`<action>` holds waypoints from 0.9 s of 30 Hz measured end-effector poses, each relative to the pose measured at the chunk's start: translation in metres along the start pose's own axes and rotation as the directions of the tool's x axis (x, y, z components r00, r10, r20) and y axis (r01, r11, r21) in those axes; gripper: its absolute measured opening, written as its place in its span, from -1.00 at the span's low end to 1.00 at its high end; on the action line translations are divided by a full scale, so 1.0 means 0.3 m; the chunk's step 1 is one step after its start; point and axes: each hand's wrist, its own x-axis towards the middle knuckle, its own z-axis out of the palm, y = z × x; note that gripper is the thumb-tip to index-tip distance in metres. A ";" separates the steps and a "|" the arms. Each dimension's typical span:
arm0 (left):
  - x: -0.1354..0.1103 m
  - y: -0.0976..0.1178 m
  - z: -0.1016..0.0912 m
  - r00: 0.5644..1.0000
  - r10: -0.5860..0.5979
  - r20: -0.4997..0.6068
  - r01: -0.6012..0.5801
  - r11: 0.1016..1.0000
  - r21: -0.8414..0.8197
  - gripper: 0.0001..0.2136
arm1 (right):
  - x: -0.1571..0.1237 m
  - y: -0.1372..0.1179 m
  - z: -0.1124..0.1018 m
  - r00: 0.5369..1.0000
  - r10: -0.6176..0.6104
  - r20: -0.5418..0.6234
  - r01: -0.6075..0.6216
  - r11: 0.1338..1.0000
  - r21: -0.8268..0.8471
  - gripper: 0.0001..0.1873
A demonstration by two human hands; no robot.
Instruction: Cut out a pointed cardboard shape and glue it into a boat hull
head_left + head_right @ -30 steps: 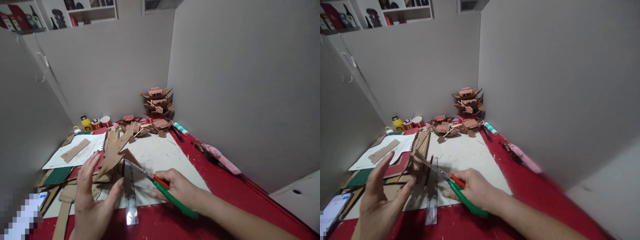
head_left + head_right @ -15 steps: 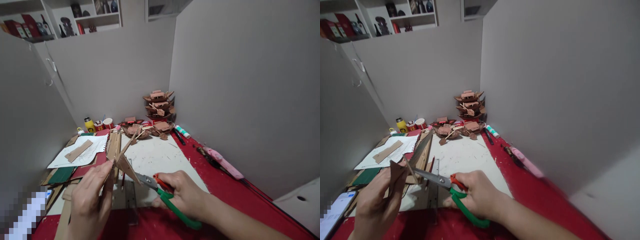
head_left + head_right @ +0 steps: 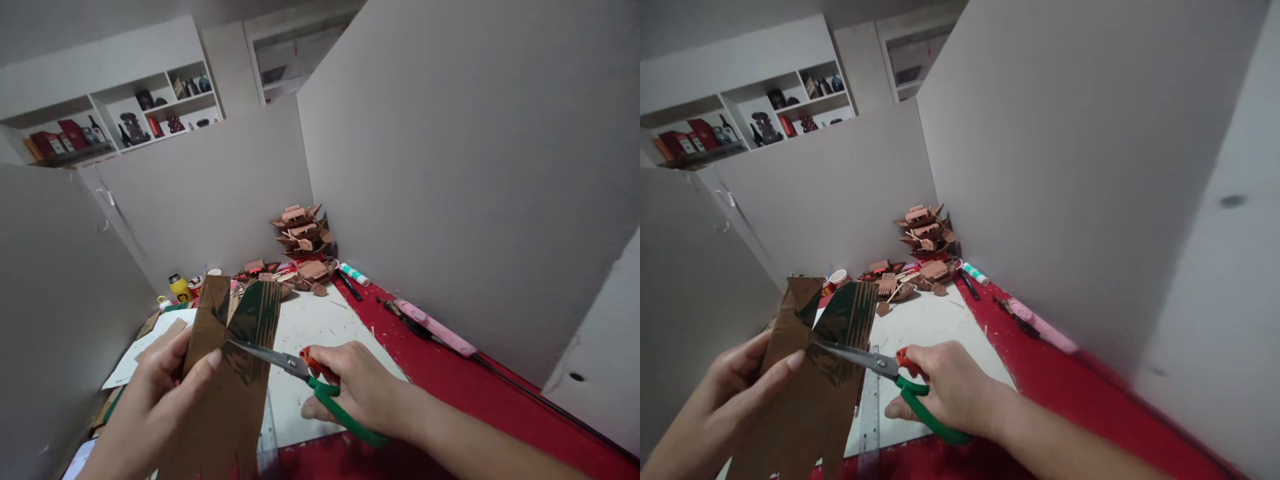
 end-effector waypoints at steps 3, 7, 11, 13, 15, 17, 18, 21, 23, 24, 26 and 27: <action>0.035 -0.022 -0.021 0.989 -0.137 0.061 0.138 0.990 0.000 -0.61 | 0.008 -0.001 -0.013 1.000 0.011 0.015 -0.010 0.997 -0.073 -0.48; 0.062 -0.088 -0.056 0.986 -0.167 0.028 0.168 0.984 -0.062 -0.53 | 0.007 -0.003 -0.011 0.999 0.021 0.040 -0.015 0.990 -0.138 -0.47; 0.062 -0.163 -0.043 0.988 -0.151 -0.033 0.146 0.981 -0.127 -0.55 | 0.006 0.000 0.008 0.998 0.057 0.022 -0.051 0.976 -0.212 -0.46; 0.056 -0.198 -0.019 0.988 -0.131 -0.077 0.119 0.983 -0.143 -0.57 | 0.008 0.003 0.015 0.998 0.061 0.003 -0.058 0.968 -0.244 -0.46; 0.047 -0.229 0.007 0.986 -0.087 -0.146 0.070 0.991 -0.115 -0.60 | 0.010 0.006 0.019 0.998 0.063 -0.011 -0.063 0.959 -0.275 -0.48; 0.038 -0.255 0.030 0.974 -0.021 -0.225 0.014 0.999 -0.034 -0.64 | 0.012 0.008 0.021 0.998 0.067 -0.015 -0.068 0.953 -0.296 -0.50; 0.033 -0.265 0.040 0.966 0.016 -0.259 -0.011 1.000 0.018 -0.66 | 0.012 0.009 0.022 0.998 0.069 -0.013 -0.070 0.951 -0.303 -0.50; 0.022 -0.282 0.060 0.939 0.119 -0.321 -0.067 0.984 0.168 -0.71 | 0.010 0.009 0.027 0.997 0.074 -0.006 -0.072 0.943 -0.325 -0.46; 0.018 -0.285 0.070 0.919 0.183 -0.348 -0.103 0.966 0.236 -0.74 | 0.009 0.010 0.031 0.997 0.077 -0.011 -0.076 0.937 -0.342 -0.43; 0.016 -0.285 0.075 0.907 0.216 -0.361 -0.124 0.957 0.262 -0.75 | 0.008 0.011 0.034 0.997 0.074 -0.017 -0.075 0.935 -0.345 -0.42; 0.016 -0.285 0.087 0.878 0.283 -0.386 -0.172 0.939 0.297 -0.77 | 0.007 0.012 0.039 0.998 0.056 -0.034 -0.064 0.938 -0.342 -0.43; 0.017 -0.285 0.094 0.861 0.317 -0.398 -0.199 0.930 0.309 -0.78 | 0.007 0.012 0.041 0.998 0.043 -0.042 -0.055 0.940 -0.336 -0.45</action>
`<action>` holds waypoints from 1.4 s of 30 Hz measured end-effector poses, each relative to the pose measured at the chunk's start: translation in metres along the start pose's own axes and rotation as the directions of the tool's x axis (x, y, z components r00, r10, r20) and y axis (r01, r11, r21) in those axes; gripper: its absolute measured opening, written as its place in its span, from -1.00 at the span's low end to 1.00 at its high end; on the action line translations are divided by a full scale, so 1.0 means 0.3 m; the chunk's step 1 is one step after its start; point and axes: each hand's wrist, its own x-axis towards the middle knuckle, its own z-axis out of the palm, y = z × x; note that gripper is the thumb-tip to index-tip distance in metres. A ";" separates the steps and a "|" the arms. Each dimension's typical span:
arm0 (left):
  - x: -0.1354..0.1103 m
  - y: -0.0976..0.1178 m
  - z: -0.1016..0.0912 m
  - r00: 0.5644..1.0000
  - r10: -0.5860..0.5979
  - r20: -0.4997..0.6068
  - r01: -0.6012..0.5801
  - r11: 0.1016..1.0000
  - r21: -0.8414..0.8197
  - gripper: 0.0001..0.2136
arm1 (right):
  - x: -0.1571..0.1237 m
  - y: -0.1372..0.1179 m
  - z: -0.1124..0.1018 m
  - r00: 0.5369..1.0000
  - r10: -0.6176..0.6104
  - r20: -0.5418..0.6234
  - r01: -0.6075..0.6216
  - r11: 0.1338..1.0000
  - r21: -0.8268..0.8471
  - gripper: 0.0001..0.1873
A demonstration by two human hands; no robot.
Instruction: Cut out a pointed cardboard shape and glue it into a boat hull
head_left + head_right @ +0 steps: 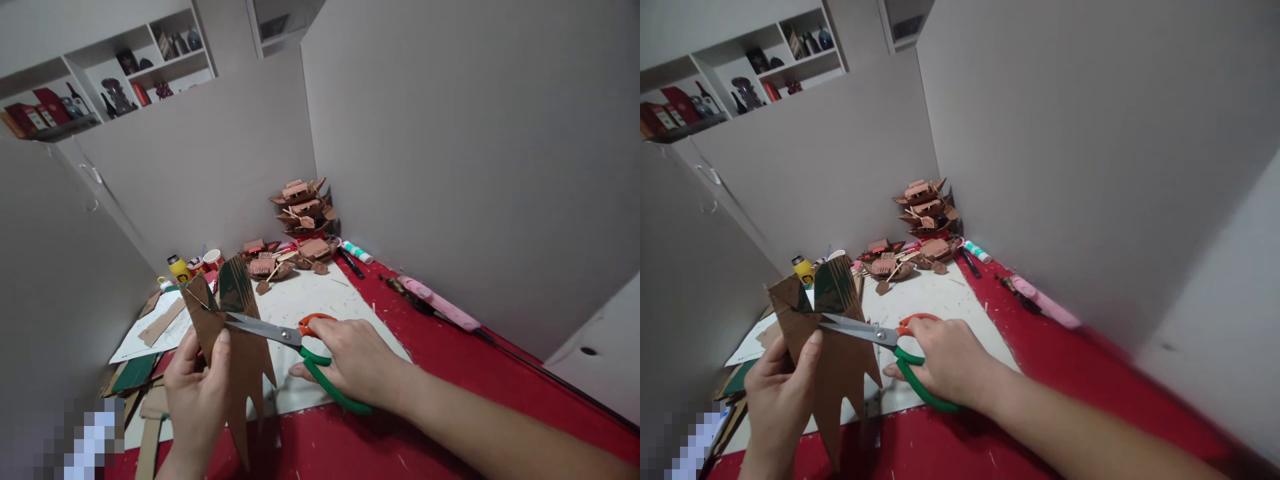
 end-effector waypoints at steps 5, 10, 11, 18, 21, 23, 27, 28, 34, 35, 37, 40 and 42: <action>-0.005 0.015 0.030 0.993 0.113 -0.029 -0.113 0.994 -0.013 -0.83 | -0.006 -0.005 0.010 0.998 -0.015 -0.054 0.015 1.000 0.011 -0.52; -0.010 0.037 0.046 0.986 0.157 -0.061 -0.158 0.987 -0.008 -0.89 | -0.011 -0.010 0.020 0.997 -0.019 -0.070 0.019 1.000 0.007 -0.53; -0.012 0.041 0.049 0.984 0.166 -0.061 -0.167 0.986 -0.006 -0.89 | -0.011 -0.010 0.022 0.997 -0.017 -0.074 0.017 1.000 0.000 -0.52; -0.018 0.062 0.063 0.989 0.142 -0.036 -0.144 0.989 -0.039 -0.88 | -0.012 -0.008 0.028 0.996 0.003 -0.085 -0.007 0.999 -0.053 -0.48; -0.014 0.069 0.057 0.999 0.044 0.002 -0.043 0.996 -0.084 -0.83 | -0.015 -0.009 0.023 0.997 0.004 -0.081 -0.005 1.000 -0.012 -0.48; -0.009 0.073 0.050 0.998 -0.045 0.041 0.049 0.991 -0.127 -0.78 | -0.016 -0.011 0.019 0.999 0.007 -0.049 -0.003 0.997 0.083 -0.51; 0.004 0.070 0.037 0.982 -0.170 0.088 0.187 0.950 -0.249 -0.69 | -0.011 -0.012 0.019 0.991 -0.002 0.131 -0.052 0.911 0.409 -0.53; 0.007 0.068 0.033 0.974 -0.199 0.108 0.222 0.933 -0.283 -0.67 | -0.008 -0.011 0.021 0.980 -0.028 0.198 -0.077 0.861 0.503 -0.50; 0.016 0.048 0.012 0.929 -0.308 0.204 0.363 0.866 -0.345 -0.58 | 0.003 -0.008 0.028 0.894 -0.203 0.399 -0.186 0.643 0.743 -0.44; 0.016 0.045 0.009 0.929 -0.307 0.206 0.362 0.870 -0.336 -0.58 | 0.001 -0.010 0.026 0.901 -0.187 0.392 -0.171 0.677 0.716 -0.46; 0.015 0.042 0.005 0.935 -0.290 0.204 0.342 0.888 -0.307 -0.60 | -0.005 -0.015 0.022 0.943 -0.105 0.315 -0.102 0.811 0.576 -0.51; 0.014 0.041 0.001 0.945 -0.265 0.190 0.312 0.904 -0.292 -0.65 | -0.013 -0.018 0.016 0.992 -0.015 0.126 -0.017 0.969 0.245 -0.61; 0.013 0.042 -0.001 0.945 -0.265 0.193 0.314 0.899 -0.304 -0.66 | -0.015 -0.015 0.015 0.998 0.004 0.060 -0.010 0.996 0.094 -0.60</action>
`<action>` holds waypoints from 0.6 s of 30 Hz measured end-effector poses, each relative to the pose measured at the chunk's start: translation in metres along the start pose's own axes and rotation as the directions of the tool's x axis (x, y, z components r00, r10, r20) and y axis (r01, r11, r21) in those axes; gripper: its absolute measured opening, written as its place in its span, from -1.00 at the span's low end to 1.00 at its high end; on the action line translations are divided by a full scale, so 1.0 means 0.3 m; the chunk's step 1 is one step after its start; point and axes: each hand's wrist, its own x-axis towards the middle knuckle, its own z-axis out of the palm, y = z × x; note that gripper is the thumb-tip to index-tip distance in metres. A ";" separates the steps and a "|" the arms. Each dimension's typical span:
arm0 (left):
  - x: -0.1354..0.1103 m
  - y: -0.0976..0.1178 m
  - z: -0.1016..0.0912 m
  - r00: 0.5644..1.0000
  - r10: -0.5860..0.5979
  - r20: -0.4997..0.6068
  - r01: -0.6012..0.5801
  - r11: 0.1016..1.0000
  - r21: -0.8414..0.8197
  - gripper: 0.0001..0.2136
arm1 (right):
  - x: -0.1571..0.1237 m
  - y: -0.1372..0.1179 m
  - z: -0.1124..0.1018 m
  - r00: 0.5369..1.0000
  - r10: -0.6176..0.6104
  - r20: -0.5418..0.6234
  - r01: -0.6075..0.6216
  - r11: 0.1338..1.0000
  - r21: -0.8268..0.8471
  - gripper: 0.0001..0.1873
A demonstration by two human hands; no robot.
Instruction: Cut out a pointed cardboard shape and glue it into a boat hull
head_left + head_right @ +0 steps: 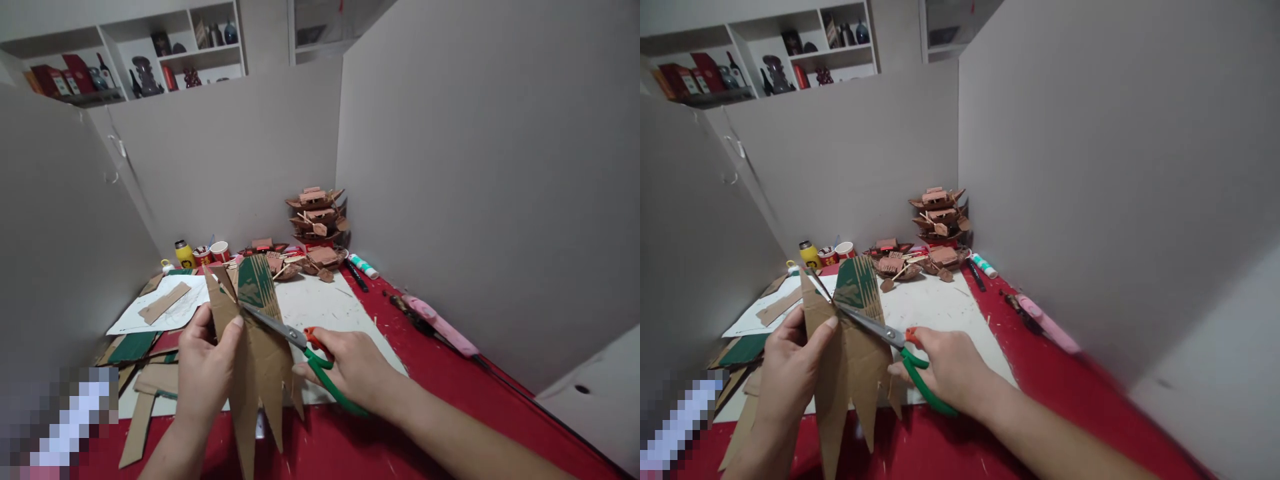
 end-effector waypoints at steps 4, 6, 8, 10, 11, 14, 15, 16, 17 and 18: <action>0.000 -0.007 0.000 0.999 -0.001 0.042 0.002 0.999 -0.033 -0.64 | 0.000 0.006 0.004 1.000 0.011 -0.018 -0.013 0.990 -0.143 -0.55; 0.002 -0.015 0.000 0.998 0.014 0.053 -0.012 0.999 -0.031 -0.65 | -0.001 0.004 0.008 1.000 -0.007 -0.015 0.005 0.985 -0.173 -0.54; 0.004 -0.025 0.001 0.998 0.052 0.036 -0.053 0.999 0.004 -0.68 | -0.002 0.000 0.011 1.000 -0.020 -0.019 0.016 0.981 -0.191 -0.54; 0.003 -0.034 0.003 0.995 0.100 0.021 -0.101 0.993 0.059 -0.72 | -0.003 -0.003 0.012 1.000 -0.010 -0.029 0.004 0.980 -0.201 -0.56; 0.002 -0.037 0.004 0.993 0.119 0.021 -0.120 0.989 0.081 -0.73 | -0.002 -0.004 0.012 0.999 0.000 -0.033 -0.007 0.979 -0.204 -0.56; -0.003 -0.041 0.010 0.988 0.151 0.025 -0.153 0.979 0.132 -0.76 | 0.000 -0.003 0.009 0.999 0.020 -0.047 -0.030 0.975 -0.220 -0.56; -0.005 -0.042 0.012 0.987 0.161 0.021 -0.163 0.975 0.148 -0.76 | 0.001 -0.002 0.008 0.999 0.022 -0.049 -0.033 0.973 -0.228 -0.56; -0.005 -0.043 0.014 0.984 0.176 0.014 -0.176 0.970 0.165 -0.77 | 0.001 -0.001 0.007 0.999 0.022 -0.050 -0.033 0.971 -0.237 -0.55; -0.006 -0.043 0.017 0.981 0.193 0.008 -0.191 0.965 0.182 -0.77 | 0.002 0.000 0.007 0.999 0.020 -0.051 -0.032 0.969 -0.247 -0.54; -0.005 -0.044 0.018 0.978 0.207 0.006 -0.204 0.959 0.197 -0.78 | 0.001 0.001 0.007 0.999 0.018 -0.049 -0.030 0.966 -0.255 -0.53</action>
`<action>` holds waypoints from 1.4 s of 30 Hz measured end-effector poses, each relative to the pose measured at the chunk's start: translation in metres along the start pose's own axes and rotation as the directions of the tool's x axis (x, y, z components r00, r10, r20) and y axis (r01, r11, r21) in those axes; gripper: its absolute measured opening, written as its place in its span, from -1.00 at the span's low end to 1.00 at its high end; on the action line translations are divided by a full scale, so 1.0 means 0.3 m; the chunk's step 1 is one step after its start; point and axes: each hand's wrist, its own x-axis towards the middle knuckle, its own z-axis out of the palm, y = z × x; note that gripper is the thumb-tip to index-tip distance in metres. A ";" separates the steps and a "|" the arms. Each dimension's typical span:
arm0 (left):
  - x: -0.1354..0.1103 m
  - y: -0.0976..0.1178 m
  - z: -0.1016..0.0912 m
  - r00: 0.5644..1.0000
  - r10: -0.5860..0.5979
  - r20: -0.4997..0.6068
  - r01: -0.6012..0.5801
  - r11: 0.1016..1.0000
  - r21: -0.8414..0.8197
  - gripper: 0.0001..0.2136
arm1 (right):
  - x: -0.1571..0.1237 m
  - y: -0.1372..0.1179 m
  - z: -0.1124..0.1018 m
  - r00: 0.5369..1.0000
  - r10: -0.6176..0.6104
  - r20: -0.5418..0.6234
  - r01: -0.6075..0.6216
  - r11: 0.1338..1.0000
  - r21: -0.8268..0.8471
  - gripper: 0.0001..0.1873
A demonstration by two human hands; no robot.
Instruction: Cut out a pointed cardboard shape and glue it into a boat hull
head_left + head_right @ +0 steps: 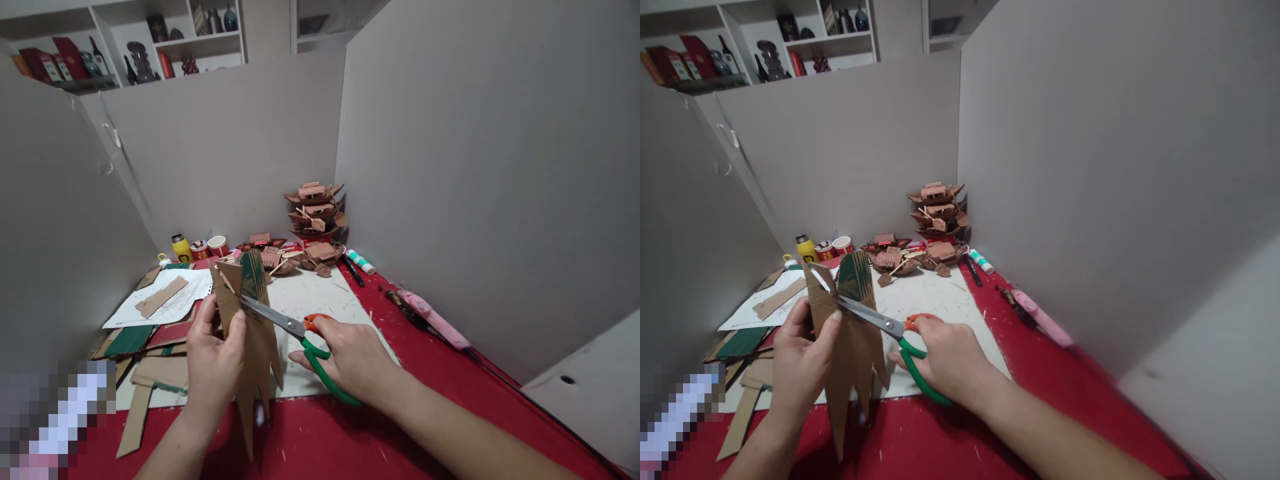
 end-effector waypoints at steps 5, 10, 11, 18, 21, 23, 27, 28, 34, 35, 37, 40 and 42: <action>0.004 -0.004 0.003 1.000 -0.002 -0.006 0.002 1.000 0.008 -0.77 | -0.005 -0.006 0.003 1.000 -0.007 0.004 0.007 1.000 -0.020 -0.51; 0.004 0.009 -0.003 0.995 -0.099 0.020 0.100 0.988 -0.118 -0.72 | -0.009 -0.014 0.006 1.000 -0.010 0.015 0.010 1.000 0.022 -0.51; 0.004 0.012 -0.005 0.993 -0.117 0.032 0.120 0.983 -0.140 -0.71 | -0.009 -0.016 0.006 1.000 -0.011 0.021 0.010 1.000 0.028 -0.52; -0.004 0.025 -0.008 0.992 -0.127 0.029 0.129 0.985 -0.118 -0.72 | -0.015 -0.027 0.011 1.000 0.008 0.021 -0.008 1.000 -0.003 -0.45; -0.005 0.030 -0.008 0.988 -0.147 0.035 0.151 0.979 -0.134 -0.69 | -0.016 -0.030 0.017 1.000 0.008 0.024 -0.008 1.000 -0.008 -0.42; -0.004 0.031 -0.007 0.984 -0.175 0.042 0.180 0.969 -0.167 -0.65 | -0.015 -0.031 0.021 1.000 0.009 0.027 -0.009 1.000 -0.011 -0.40; -0.002 0.029 -0.004 0.984 -0.177 0.024 0.178 0.970 -0.167 -0.67 | -0.011 -0.030 0.022 1.000 0.007 0.017 -0.006 0.999 -0.035 -0.39; -0.001 0.027 -0.003 0.987 -0.163 0.013 0.163 0.974 -0.155 -0.70 | -0.010 -0.030 0.021 1.000 0.006 0.012 -0.005 0.999 -0.045 -0.39; 0.017 0.003 -0.011 0.993 -0.114 0.024 0.116 0.985 -0.130 -0.76 | -0.006 -0.019 0.026 0.999 -0.018 -0.033 0.014 0.994 -0.108 -0.40; 0.023 0.000 -0.016 0.990 -0.134 0.042 0.139 0.980 -0.145 -0.74 | -0.004 -0.016 0.029 0.998 -0.029 -0.051 0.023 0.994 -0.107 -0.40; 0.034 -0.003 -0.028 0.979 -0.188 0.078 0.200 0.961 -0.192 -0.72 | -0.002 -0.009 0.034 0.994 -0.058 -0.094 0.049 0.995 -0.092 -0.40; 0.052 0.003 -0.047 0.957 -0.260 0.130 0.285 0.927 -0.244 -0.69 | 0.002 0.001 0.040 0.982 -0.103 -0.155 0.093 0.993 -0.071 -0.41; 0.063 0.011 -0.057 0.938 -0.306 0.161 0.339 0.906 -0.252 -0.68 | 0.003 0.006 0.044 0.977 -0.122 -0.175 0.111 0.991 -0.070 -0.40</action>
